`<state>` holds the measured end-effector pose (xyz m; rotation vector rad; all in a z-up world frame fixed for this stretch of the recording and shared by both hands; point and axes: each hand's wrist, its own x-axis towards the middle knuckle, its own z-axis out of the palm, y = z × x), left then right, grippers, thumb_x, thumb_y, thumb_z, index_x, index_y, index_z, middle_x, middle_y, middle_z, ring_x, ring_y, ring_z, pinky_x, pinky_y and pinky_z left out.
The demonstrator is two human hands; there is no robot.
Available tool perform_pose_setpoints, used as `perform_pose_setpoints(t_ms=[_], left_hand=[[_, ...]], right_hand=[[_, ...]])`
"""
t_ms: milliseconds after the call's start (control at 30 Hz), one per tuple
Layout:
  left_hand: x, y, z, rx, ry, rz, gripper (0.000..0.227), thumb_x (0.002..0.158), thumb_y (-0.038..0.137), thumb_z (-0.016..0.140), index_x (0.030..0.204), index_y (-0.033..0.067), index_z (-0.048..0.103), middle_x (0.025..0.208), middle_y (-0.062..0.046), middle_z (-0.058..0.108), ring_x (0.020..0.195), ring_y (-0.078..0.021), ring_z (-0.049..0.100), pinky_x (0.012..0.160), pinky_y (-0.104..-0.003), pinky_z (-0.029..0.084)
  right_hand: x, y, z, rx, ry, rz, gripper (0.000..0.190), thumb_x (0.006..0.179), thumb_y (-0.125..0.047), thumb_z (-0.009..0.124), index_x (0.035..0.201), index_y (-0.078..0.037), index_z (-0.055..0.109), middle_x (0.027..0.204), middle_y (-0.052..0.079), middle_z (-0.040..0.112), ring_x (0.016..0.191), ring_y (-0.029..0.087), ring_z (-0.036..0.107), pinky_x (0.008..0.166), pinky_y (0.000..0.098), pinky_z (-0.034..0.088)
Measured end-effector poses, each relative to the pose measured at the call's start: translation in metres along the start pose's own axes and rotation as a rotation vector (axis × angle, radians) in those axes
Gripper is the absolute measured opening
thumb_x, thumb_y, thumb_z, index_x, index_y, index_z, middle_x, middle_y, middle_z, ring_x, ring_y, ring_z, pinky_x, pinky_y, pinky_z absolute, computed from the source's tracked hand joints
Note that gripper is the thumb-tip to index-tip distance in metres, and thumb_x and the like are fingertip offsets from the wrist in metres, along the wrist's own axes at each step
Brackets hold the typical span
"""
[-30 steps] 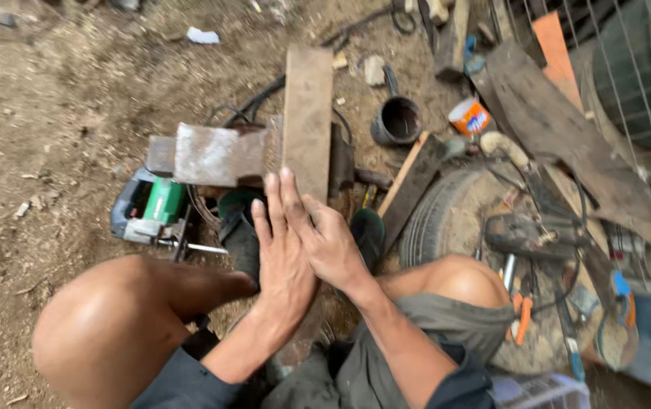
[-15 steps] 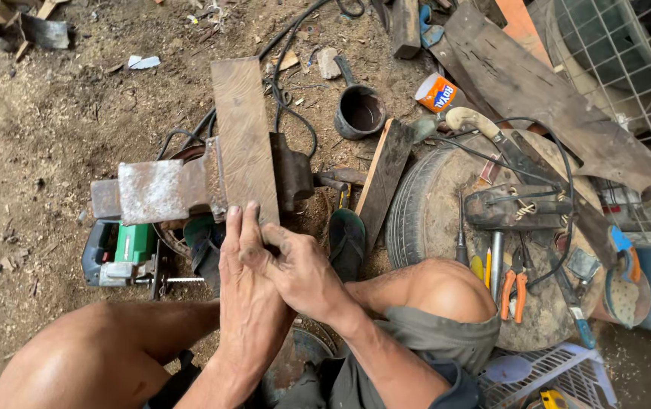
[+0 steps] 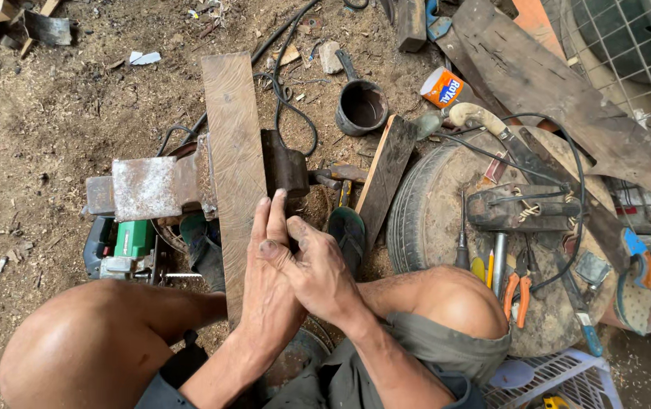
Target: The person traces a curved shape onto a wooden plank using a yellow template and a pencil, then uses a jigsaw to cut along the marked line. The cut piece is removed from the plank.
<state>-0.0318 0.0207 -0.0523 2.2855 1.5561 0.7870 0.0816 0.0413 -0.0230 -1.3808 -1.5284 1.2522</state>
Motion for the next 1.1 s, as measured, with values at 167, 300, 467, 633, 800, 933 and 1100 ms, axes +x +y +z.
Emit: perform_pose_setpoints(t_ms=[167, 300, 467, 633, 800, 933, 1100], left_hand=[[-0.009, -0.002, 0.001, -0.019, -0.059, -0.037, 0.066, 0.083, 0.006, 0.060, 0.143, -0.0132, 0.040, 0.157, -0.037, 0.021, 0.148, -0.0541, 0.023, 0.117, -0.057, 0.029], [-0.014, -0.009, 0.001, -0.060, -0.040, -0.056, 0.067, 0.084, 0.003, 0.059, 0.144, -0.0149, 0.038, 0.158, -0.037, 0.023, 0.148, -0.0530, 0.025, 0.119, -0.056, 0.028], [-0.018, -0.014, -0.002, -0.044, -0.043, -0.067, 0.067, 0.079, 0.003, 0.060, 0.141, -0.0161, 0.042, 0.157, -0.038, 0.023, 0.146, -0.0547, 0.027, 0.118, -0.056, 0.029], [-0.017, -0.020, -0.010, 0.046, -0.037, -0.040, 0.047, 0.077, 0.002, 0.063, 0.122, -0.0087, 0.057, 0.154, -0.039, 0.025, 0.142, -0.0571, 0.031, 0.115, -0.058, 0.032], [-0.024, -0.019, -0.008, 0.085, 0.002, -0.077, 0.057, 0.075, 0.004, 0.066, 0.129, -0.0119, 0.057, 0.154, -0.037, 0.033, 0.143, -0.0537, 0.034, 0.115, -0.055, 0.036], [-0.033, -0.022, -0.020, 0.195, 0.069, -0.120, 0.064, 0.069, 0.010, 0.067, 0.128, -0.0117, 0.058, 0.150, -0.039, 0.037, 0.138, -0.0520, 0.041, 0.115, -0.053, 0.040], [-0.072, -0.021, -0.058, 0.072, -0.121, -0.256, 0.027, 0.086, 0.018, 0.067, 0.111, 0.0076, 0.063, 0.124, -0.024, 0.058, 0.113, -0.0400, 0.057, 0.088, -0.050, 0.049]], right_hand=[[0.005, -0.001, 0.006, -0.017, -0.037, 0.104, 0.067, 0.101, -0.053, 0.051, 0.116, 0.010, 0.064, 0.102, 0.024, 0.073, 0.099, 0.027, 0.074, 0.085, 0.0367, 0.056], [0.008, 0.000, 0.013, -0.056, -0.047, 0.200, 0.062, 0.099, -0.054, 0.049, 0.104, 0.005, 0.069, 0.087, 0.019, 0.075, 0.080, 0.025, 0.074, 0.073, 0.0370, 0.055], [0.009, 0.002, 0.023, -0.029, -0.072, 0.085, 0.053, 0.102, -0.047, 0.053, 0.108, 0.004, 0.066, 0.089, 0.016, 0.073, 0.081, 0.019, 0.068, 0.074, 0.0341, 0.054], [0.015, 0.004, 0.012, 0.273, -0.346, 0.072, 0.041, 0.100, -0.033, 0.067, 0.117, 0.005, 0.062, 0.105, 0.003, 0.064, 0.095, 0.009, 0.057, 0.082, 0.0283, 0.052], [0.016, 0.002, 0.016, 0.309, -0.357, 0.115, 0.041, 0.096, -0.030, 0.065, 0.121, 0.003, 0.065, 0.105, -0.001, 0.069, 0.095, 0.008, 0.061, 0.083, 0.0260, 0.051], [0.021, -0.003, 0.032, -0.189, -0.304, -0.008, 0.032, 0.101, -0.028, 0.063, 0.112, 0.002, 0.070, 0.096, 0.011, 0.073, 0.091, 0.018, 0.065, 0.082, 0.0323, 0.053], [0.044, 0.016, 0.023, -0.525, -0.020, -0.150, 0.030, 0.098, -0.026, 0.065, 0.112, -0.001, 0.072, 0.108, 0.022, 0.071, 0.106, 0.038, 0.068, 0.090, 0.0424, 0.052]])
